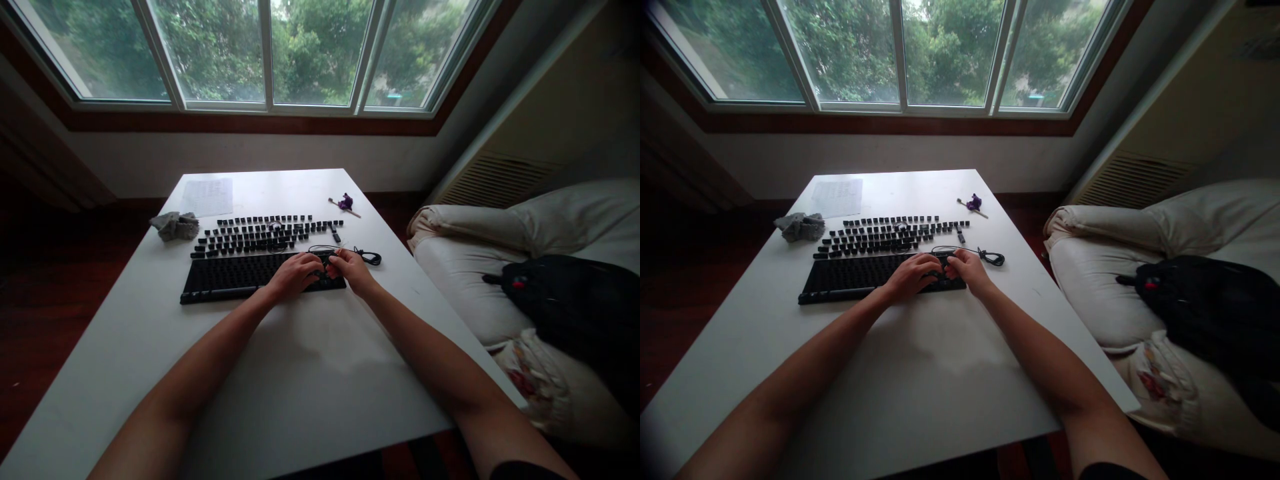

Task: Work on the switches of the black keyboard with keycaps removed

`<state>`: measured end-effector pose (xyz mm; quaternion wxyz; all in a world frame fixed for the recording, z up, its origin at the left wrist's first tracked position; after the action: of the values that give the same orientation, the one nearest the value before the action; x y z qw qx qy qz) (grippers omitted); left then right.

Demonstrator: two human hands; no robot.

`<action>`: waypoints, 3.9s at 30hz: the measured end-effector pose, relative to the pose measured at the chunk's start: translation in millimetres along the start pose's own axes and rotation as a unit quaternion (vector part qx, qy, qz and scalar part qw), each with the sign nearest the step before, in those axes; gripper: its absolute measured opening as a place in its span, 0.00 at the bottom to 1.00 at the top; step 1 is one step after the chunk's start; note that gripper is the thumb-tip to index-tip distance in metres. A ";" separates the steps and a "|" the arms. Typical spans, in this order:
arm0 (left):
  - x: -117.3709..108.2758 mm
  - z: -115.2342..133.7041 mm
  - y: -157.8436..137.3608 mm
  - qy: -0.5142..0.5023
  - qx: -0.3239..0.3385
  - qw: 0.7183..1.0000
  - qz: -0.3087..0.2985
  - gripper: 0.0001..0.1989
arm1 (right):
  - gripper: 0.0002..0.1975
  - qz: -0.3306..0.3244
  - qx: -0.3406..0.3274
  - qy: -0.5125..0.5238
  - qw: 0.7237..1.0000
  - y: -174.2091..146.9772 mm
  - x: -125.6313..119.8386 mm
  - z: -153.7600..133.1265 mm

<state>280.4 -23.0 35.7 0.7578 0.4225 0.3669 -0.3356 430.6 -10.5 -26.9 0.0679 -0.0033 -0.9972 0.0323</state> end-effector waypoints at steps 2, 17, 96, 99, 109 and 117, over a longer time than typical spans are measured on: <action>-1.6 1.7 0.0 -0.004 0.003 1.000 0.007 0.09 | 0.16 -0.011 0.017 0.010 1.000 0.9 -0.4 1.9; -36.5 -40.7 -8.3 -0.039 -0.164 0.974 0.150 0.09 | 0.11 0.004 0.065 0.037 0.997 4.6 -16.5 9.6; 20.0 -21.1 5.7 0.060 -0.141 0.988 -0.030 0.09 | 0.09 -0.230 -0.215 -0.420 0.851 -31.8 25.1 -81.2; 19.4 -21.0 4.7 0.062 -0.142 0.988 -0.026 0.10 | 0.08 -0.228 -0.171 -0.370 0.884 -25.8 18.2 -74.6; 18.9 -19.5 4.4 0.063 -0.146 0.987 -0.030 0.09 | 0.13 -0.260 -0.023 -0.171 0.950 -4.6 -10.2 -32.7; 17.0 -19.4 3.8 0.053 -0.147 0.988 -0.014 0.11 | 0.19 -0.212 -0.017 -0.058 0.975 6.1 -34.3 -23.6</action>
<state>286.8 -7.6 15.6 0.7863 0.3187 0.4577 -0.2658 467.9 -3.3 -8.6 0.0156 0.2087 -0.9779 0.0005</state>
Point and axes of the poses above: each hand's wrist, its own y-axis towards the middle knuckle, its own x-axis out of the palm, z = x × y, the point moved 9 cm from there along y, towards the middle knuckle, and after that the axes turned 4 degrees about -z, right-handed, at the moved point
